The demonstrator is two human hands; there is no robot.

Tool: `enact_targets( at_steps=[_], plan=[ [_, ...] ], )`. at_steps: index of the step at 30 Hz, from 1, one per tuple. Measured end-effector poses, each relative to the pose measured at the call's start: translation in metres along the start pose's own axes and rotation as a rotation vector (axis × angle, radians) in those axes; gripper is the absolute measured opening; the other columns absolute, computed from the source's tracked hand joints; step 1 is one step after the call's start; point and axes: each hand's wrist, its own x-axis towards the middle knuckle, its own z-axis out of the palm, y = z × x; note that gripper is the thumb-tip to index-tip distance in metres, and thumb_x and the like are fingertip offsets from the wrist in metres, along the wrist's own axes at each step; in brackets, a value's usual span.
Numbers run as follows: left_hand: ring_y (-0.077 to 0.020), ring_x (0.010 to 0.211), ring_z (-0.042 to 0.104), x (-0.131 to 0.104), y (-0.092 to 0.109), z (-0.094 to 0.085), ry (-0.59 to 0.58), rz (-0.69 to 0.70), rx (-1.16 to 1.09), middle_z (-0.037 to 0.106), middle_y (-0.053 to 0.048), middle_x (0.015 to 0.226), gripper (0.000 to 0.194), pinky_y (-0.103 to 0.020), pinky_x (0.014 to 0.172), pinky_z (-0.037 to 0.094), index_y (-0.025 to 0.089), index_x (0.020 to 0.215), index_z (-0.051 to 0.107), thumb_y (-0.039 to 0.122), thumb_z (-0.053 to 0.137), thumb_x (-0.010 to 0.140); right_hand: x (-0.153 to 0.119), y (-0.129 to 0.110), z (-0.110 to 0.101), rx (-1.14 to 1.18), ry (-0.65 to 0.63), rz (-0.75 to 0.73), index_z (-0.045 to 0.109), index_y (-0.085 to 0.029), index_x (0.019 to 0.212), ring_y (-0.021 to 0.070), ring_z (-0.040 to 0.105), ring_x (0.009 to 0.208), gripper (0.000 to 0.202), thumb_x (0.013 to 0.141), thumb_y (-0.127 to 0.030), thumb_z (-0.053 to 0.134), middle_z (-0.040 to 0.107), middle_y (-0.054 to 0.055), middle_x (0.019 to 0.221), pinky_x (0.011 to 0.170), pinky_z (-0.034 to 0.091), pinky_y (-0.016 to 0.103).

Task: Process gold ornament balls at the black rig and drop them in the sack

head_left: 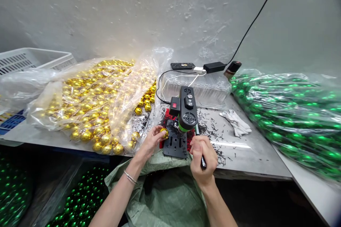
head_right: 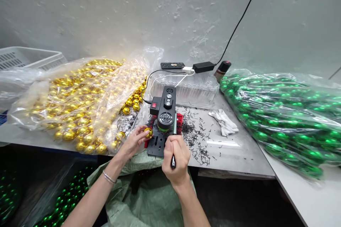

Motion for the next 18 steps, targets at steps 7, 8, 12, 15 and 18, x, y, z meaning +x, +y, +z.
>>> enact_targets(
  at_steps=[7,8,12,15,18],
  plan=[
    [-0.0189,0.086,0.064,0.007,-0.036,0.018,0.113,0.299,0.526,0.070,-0.006,0.097,0.042,-0.035,0.082,0.051,0.017,0.115,0.062,0.037,0.070,0.078,0.005,-0.004,-0.002,-0.013,-0.013,0.010,0.044,-0.021,0.070,0.0138,0.051,0.067,0.025,0.088,-0.003,0.041,0.048,0.000,0.067,0.061,0.040,0.028],
    [-0.0196,0.087,0.063,0.006,-0.038,0.019,0.121,0.338,0.613,0.071,-0.007,0.099,0.039,-0.036,0.083,0.051,0.018,0.115,0.064,0.036,0.069,0.080,0.005,-0.004,-0.003,-0.012,-0.015,0.010,0.045,-0.021,0.071,0.0139,0.051,0.067,0.025,0.088,-0.003,0.041,0.049,0.000,0.068,0.061,0.040,0.028],
    [-0.0202,0.085,0.063,0.001,-0.042,0.020,0.122,0.425,0.826,0.073,-0.005,0.096,0.030,-0.040,0.089,0.048,0.021,0.111,0.068,0.033,0.067,0.084,0.003,-0.003,-0.003,-0.019,-0.014,0.011,0.046,-0.021,0.071,0.0142,0.052,0.068,0.025,0.088,-0.003,0.041,0.050,0.001,0.069,0.062,0.041,0.029],
    [-0.0221,0.094,0.064,0.000,-0.045,0.020,0.107,0.493,0.924,0.073,-0.004,0.100,0.029,-0.045,0.100,0.041,0.023,0.111,0.067,0.031,0.069,0.083,0.001,-0.002,-0.002,-0.030,-0.011,0.010,0.045,-0.021,0.072,0.0141,0.051,0.068,0.025,0.088,-0.002,0.041,0.049,0.000,0.068,0.062,0.041,0.028],
    [-0.0237,0.104,0.062,0.001,-0.050,0.020,0.093,0.556,0.978,0.072,-0.005,0.107,0.031,-0.048,0.106,0.036,0.022,0.113,0.065,0.031,0.069,0.083,0.000,-0.002,-0.002,-0.035,-0.009,0.011,0.045,-0.021,0.072,0.0140,0.051,0.068,0.025,0.088,-0.002,0.041,0.049,0.000,0.068,0.061,0.041,0.028]
  ],
)
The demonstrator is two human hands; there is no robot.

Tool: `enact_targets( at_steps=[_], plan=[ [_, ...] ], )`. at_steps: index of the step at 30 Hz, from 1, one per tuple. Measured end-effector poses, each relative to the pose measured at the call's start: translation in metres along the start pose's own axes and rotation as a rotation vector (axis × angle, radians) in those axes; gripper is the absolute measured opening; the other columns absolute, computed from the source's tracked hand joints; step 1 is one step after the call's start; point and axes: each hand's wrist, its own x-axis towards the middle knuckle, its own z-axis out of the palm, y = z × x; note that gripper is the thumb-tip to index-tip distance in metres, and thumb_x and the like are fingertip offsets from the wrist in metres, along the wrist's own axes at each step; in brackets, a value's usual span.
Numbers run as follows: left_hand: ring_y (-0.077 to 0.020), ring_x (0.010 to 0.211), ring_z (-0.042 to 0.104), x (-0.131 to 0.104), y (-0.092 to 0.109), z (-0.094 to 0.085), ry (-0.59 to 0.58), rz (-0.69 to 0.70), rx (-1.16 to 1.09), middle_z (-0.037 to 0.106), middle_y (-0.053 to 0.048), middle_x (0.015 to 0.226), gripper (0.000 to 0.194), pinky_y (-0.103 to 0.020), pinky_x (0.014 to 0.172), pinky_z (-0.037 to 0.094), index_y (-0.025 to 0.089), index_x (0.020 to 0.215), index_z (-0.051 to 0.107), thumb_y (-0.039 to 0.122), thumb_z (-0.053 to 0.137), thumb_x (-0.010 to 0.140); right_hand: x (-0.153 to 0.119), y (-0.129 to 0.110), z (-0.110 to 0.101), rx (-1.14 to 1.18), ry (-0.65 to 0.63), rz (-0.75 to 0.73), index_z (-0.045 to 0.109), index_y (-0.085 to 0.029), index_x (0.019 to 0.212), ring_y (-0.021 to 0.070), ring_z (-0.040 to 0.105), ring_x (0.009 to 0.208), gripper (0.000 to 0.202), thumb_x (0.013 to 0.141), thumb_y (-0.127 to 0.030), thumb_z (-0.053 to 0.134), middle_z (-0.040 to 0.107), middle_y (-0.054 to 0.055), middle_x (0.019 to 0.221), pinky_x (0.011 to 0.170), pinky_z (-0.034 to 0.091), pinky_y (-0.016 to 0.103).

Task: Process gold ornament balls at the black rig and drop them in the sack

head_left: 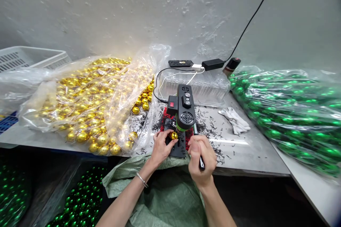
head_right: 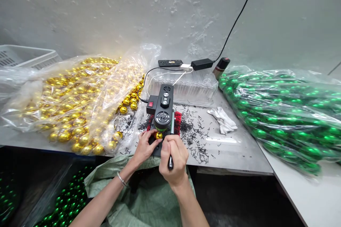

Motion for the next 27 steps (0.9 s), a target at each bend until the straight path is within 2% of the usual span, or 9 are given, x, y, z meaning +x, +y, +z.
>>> enact_targets(
  at_steps=[5,10,13,16,22,25,27],
  plan=[
    [-0.0255,0.114,0.059,-0.001,-0.005,0.003,-0.051,0.088,0.057,0.068,-0.009,0.120,0.036,-0.051,0.107,0.033,0.022,0.120,0.064,0.030,0.067,0.085,0.001,0.000,-0.001,-0.001,-0.018,-0.018,0.046,-0.021,0.073,0.0139,0.052,0.069,0.025,0.087,-0.001,0.041,0.049,0.000,0.067,0.061,0.042,0.028],
    [-0.0261,0.114,0.059,0.000,-0.005,0.000,-0.096,0.108,0.067,0.069,-0.009,0.118,0.033,-0.052,0.107,0.033,0.023,0.116,0.067,0.033,0.067,0.085,-0.003,0.001,-0.001,-0.001,-0.019,-0.018,0.045,-0.021,0.072,0.0144,0.053,0.070,0.025,0.086,0.000,0.042,0.048,0.000,0.065,0.061,0.043,0.028],
    [-0.0265,0.112,0.059,0.002,-0.006,-0.001,-0.110,0.121,0.054,0.069,-0.009,0.117,0.033,-0.051,0.105,0.036,0.023,0.115,0.067,0.034,0.069,0.084,-0.011,0.008,0.002,0.010,-0.013,-0.031,0.046,-0.021,0.072,0.0150,0.054,0.069,0.024,0.086,-0.002,0.042,0.049,0.000,0.065,0.060,0.044,0.028],
    [-0.0264,0.110,0.059,0.003,-0.007,0.000,-0.110,0.122,0.044,0.069,-0.009,0.116,0.034,-0.049,0.103,0.037,0.023,0.116,0.067,0.035,0.069,0.084,-0.022,0.020,0.008,-0.007,-0.004,-0.116,0.047,-0.021,0.073,0.0149,0.053,0.066,0.021,0.086,-0.006,0.041,0.052,0.002,0.069,0.059,0.046,0.029],
    [-0.0263,0.108,0.060,0.002,-0.008,0.001,-0.099,0.127,0.042,0.070,-0.009,0.114,0.033,-0.049,0.102,0.038,0.022,0.114,0.068,0.035,0.070,0.084,-0.043,0.043,0.024,-0.065,0.084,-0.186,0.045,-0.021,0.073,0.0137,0.054,0.065,0.023,0.091,-0.012,0.036,0.051,0.000,0.070,0.071,0.051,0.035],
    [-0.0260,0.107,0.060,0.002,-0.007,0.000,-0.100,0.125,0.044,0.070,-0.009,0.113,0.033,-0.049,0.101,0.039,0.022,0.114,0.068,0.034,0.069,0.084,-0.046,0.046,0.026,-0.071,0.056,-0.237,0.045,-0.021,0.072,0.0135,0.054,0.065,0.023,0.093,-0.014,0.037,0.050,0.000,0.069,0.069,0.050,0.034],
    [-0.0262,0.107,0.060,0.002,-0.006,0.000,-0.100,0.122,0.042,0.070,-0.009,0.113,0.034,-0.049,0.101,0.039,0.022,0.114,0.068,0.035,0.070,0.083,-0.042,0.042,0.023,-0.056,0.057,-0.217,0.045,-0.021,0.072,0.0137,0.053,0.064,0.023,0.092,-0.013,0.037,0.050,0.000,0.069,0.067,0.049,0.033]
  ],
)
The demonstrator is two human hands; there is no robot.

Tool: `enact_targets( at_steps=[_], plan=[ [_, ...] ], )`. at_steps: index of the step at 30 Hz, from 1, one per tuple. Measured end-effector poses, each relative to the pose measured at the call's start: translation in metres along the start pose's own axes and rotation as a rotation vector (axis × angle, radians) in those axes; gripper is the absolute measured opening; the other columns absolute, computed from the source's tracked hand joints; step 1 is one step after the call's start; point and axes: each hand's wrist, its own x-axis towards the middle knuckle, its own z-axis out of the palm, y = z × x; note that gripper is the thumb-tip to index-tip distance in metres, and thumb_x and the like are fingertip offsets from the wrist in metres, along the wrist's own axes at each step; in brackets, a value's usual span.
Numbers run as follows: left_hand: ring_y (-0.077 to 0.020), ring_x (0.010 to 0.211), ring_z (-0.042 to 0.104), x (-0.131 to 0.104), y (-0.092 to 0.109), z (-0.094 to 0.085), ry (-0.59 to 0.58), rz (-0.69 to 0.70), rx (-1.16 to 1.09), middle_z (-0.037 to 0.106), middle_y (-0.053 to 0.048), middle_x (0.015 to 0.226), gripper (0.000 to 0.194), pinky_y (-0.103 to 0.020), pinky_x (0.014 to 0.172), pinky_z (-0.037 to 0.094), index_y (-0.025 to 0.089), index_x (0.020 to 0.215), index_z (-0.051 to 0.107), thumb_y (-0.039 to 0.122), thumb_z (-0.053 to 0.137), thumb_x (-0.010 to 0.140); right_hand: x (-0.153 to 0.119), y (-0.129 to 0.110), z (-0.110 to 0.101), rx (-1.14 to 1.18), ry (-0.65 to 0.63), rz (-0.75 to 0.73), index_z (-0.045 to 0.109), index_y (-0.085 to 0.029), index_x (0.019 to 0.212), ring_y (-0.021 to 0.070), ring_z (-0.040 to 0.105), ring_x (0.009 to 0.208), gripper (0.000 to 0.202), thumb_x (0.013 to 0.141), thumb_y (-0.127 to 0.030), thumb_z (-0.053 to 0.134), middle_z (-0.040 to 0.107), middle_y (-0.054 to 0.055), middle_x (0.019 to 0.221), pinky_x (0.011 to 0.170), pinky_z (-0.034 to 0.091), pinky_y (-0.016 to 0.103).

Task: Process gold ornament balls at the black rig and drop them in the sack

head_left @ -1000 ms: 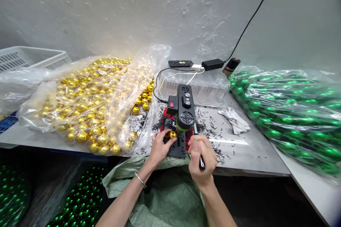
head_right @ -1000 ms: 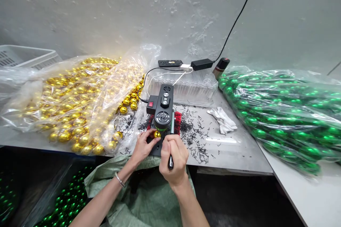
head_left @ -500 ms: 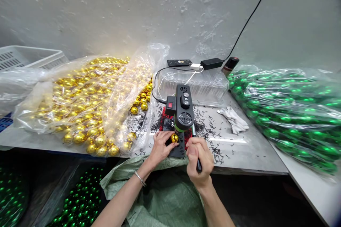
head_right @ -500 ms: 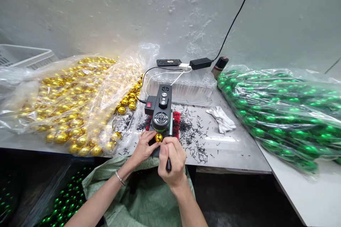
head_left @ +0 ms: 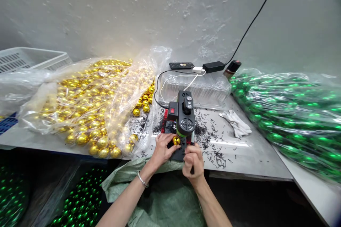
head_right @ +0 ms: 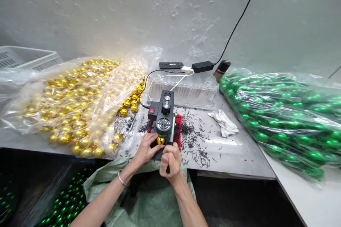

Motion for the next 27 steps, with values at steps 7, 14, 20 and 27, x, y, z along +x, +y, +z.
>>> enact_targets(
  at_steps=[7,14,20,27],
  plan=[
    [-0.0272,0.107,0.061,0.003,0.002,-0.001,0.033,0.005,-0.016,0.070,-0.010,0.112,0.034,-0.051,0.102,0.040,0.022,0.113,0.068,0.037,0.070,0.083,0.055,-0.031,-0.022,0.093,-0.005,0.254,0.044,-0.021,0.066,0.0135,0.051,0.064,0.028,0.089,-0.005,0.040,0.049,0.000,0.066,0.058,0.040,0.029],
    [-0.0286,0.108,0.061,-0.070,0.012,-0.022,0.032,0.248,0.111,0.066,-0.013,0.117,0.060,-0.049,0.097,0.045,0.023,0.135,0.053,0.053,0.064,0.084,0.057,-0.033,-0.024,0.110,-0.041,0.243,0.043,-0.020,0.070,0.0130,0.050,0.065,0.026,0.088,-0.001,0.041,0.048,0.000,0.068,0.058,0.039,0.028],
    [-0.0300,0.121,0.052,-0.015,0.000,-0.074,0.173,0.049,0.265,0.058,-0.018,0.130,0.054,-0.046,0.103,0.042,0.014,0.133,0.053,0.049,0.053,0.092,0.052,-0.031,-0.021,0.106,-0.022,0.208,0.043,-0.020,0.071,0.0126,0.049,0.063,0.027,0.086,0.002,0.041,0.047,0.000,0.068,0.056,0.037,0.028],
    [-0.0387,0.118,0.053,0.091,-0.032,-0.124,0.179,-0.447,0.233,0.064,-0.022,0.110,0.018,-0.059,0.102,0.035,0.003,0.104,0.062,0.010,0.052,0.090,0.052,-0.030,-0.020,0.088,-0.021,0.189,0.043,-0.020,0.069,0.0131,0.051,0.066,0.028,0.085,0.002,0.041,0.049,0.000,0.070,0.057,0.038,0.027]
  ],
)
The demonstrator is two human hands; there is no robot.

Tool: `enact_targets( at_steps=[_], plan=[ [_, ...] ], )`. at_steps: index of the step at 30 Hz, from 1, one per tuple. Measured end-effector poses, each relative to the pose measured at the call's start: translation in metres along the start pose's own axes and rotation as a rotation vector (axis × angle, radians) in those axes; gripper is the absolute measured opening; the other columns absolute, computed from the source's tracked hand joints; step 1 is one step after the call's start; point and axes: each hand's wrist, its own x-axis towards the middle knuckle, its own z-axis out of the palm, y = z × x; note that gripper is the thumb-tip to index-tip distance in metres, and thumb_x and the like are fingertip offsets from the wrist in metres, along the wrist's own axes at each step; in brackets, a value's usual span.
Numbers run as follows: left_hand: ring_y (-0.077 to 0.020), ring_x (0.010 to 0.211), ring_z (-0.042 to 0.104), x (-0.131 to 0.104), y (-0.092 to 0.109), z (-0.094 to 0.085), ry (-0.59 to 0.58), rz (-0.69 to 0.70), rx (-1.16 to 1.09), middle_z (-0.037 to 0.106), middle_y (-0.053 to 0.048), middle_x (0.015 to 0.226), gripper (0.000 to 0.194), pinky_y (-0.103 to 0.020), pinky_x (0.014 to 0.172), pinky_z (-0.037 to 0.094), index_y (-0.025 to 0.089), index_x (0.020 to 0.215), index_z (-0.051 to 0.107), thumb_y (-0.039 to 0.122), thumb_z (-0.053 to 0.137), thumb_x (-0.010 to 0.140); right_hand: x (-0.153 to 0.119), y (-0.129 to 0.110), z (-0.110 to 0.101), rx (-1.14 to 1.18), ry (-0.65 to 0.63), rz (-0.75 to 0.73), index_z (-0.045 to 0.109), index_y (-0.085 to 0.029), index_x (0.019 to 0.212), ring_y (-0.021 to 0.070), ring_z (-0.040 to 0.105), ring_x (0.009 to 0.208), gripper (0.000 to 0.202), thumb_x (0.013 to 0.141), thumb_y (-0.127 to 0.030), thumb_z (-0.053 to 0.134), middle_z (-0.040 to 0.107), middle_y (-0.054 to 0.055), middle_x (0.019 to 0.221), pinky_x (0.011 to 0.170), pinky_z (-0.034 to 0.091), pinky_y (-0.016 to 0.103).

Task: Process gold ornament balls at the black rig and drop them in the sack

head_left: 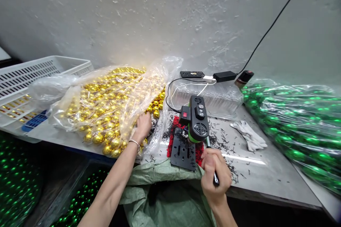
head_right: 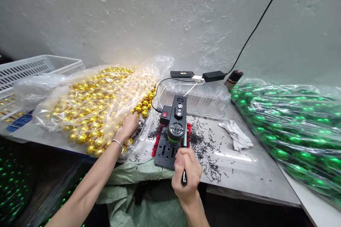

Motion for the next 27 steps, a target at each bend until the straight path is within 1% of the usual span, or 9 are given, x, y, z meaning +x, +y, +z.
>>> enact_targets(
  at_steps=[3,6,8,11,13,16,18,21,27],
  plan=[
    [-0.0358,0.109,0.060,0.001,-0.003,-0.003,-0.060,-0.046,-0.122,0.067,-0.019,0.106,0.023,-0.054,0.098,0.042,0.005,0.104,0.064,0.021,0.063,0.087,-0.001,0.001,0.000,-0.002,-0.002,0.002,0.043,-0.020,0.070,0.0126,0.051,0.065,0.028,0.086,0.002,0.041,0.048,0.000,0.069,0.056,0.038,0.027],
    [-0.0252,0.096,0.067,-0.014,-0.002,-0.006,-0.137,-0.079,-0.345,0.069,-0.015,0.109,0.032,-0.040,0.089,0.052,0.010,0.114,0.061,0.033,0.056,0.092,-0.002,0.001,0.000,0.001,-0.006,0.001,0.042,-0.020,0.070,0.0128,0.051,0.065,0.027,0.086,0.002,0.041,0.047,0.000,0.069,0.057,0.037,0.027],
    [-0.0192,0.088,0.070,-0.031,0.002,-0.005,-0.198,-0.149,-0.642,0.071,-0.011,0.105,0.029,-0.033,0.083,0.055,0.012,0.114,0.062,0.032,0.053,0.094,-0.003,0.001,0.001,0.003,-0.005,0.006,0.042,-0.021,0.070,0.0134,0.051,0.066,0.027,0.086,0.001,0.041,0.047,-0.001,0.068,0.057,0.038,0.027],
    [-0.0152,0.079,0.070,-0.062,0.008,0.004,-0.283,-0.330,-1.130,0.073,-0.006,0.096,0.025,-0.027,0.077,0.056,0.015,0.104,0.066,0.026,0.069,0.082,-0.004,0.001,0.001,-0.002,-0.006,0.021,0.043,-0.021,0.069,0.0139,0.051,0.066,0.027,0.087,0.000,0.041,0.047,-0.001,0.067,0.058,0.038,0.027],
    [-0.0131,0.074,0.068,-0.080,0.011,0.015,-0.336,-0.412,-1.257,0.072,-0.005,0.092,0.029,-0.024,0.073,0.054,0.015,0.100,0.069,0.024,0.076,0.074,-0.004,0.001,0.001,-0.007,-0.011,0.023,0.043,-0.021,0.070,0.0140,0.051,0.066,0.027,0.087,-0.001,0.041,0.047,0.000,0.068,0.058,0.038,0.028],
    [-0.0123,0.072,0.066,-0.100,0.012,0.037,-0.382,-0.394,-1.205,0.072,-0.004,0.089,0.040,-0.024,0.071,0.053,0.014,0.107,0.069,0.031,0.078,0.071,-0.004,0.001,0.000,-0.011,-0.020,0.013,0.043,-0.021,0.071,0.0136,0.051,0.066,0.026,0.087,0.000,0.041,0.047,-0.001,0.068,0.059,0.039,0.027],
    [-0.0138,0.074,0.065,-0.108,0.012,0.053,-0.380,-0.317,-1.085,0.072,-0.005,0.090,0.049,-0.026,0.073,0.052,0.014,0.113,0.067,0.036,0.078,0.070,-0.004,0.001,0.000,-0.017,-0.024,0.012,0.043,-0.021,0.071,0.0132,0.050,0.066,0.026,0.087,0.000,0.041,0.046,-0.001,0.067,0.060,0.040,0.027],
    [-0.0179,0.082,0.066,-0.116,0.012,0.071,-0.378,-0.164,-0.854,0.072,-0.006,0.095,0.050,-0.030,0.078,0.053,0.014,0.114,0.066,0.038,0.075,0.072,-0.005,0.001,0.000,-0.027,-0.030,0.014,0.043,-0.021,0.072,0.0131,0.051,0.067,0.026,0.088,0.000,0.041,0.046,-0.001,0.067,0.059,0.040,0.026],
    [-0.0249,0.100,0.065,-0.123,0.013,0.084,-0.267,0.207,-0.436,0.072,-0.010,0.108,0.039,-0.040,0.092,0.050,0.017,0.117,0.066,0.029,0.069,0.080,-0.005,0.001,0.000,-0.031,-0.032,0.016,0.044,-0.021,0.072,0.0134,0.052,0.068,0.026,0.088,0.000,0.041,0.047,-0.001,0.067,0.060,0.042,0.027]
  ],
)
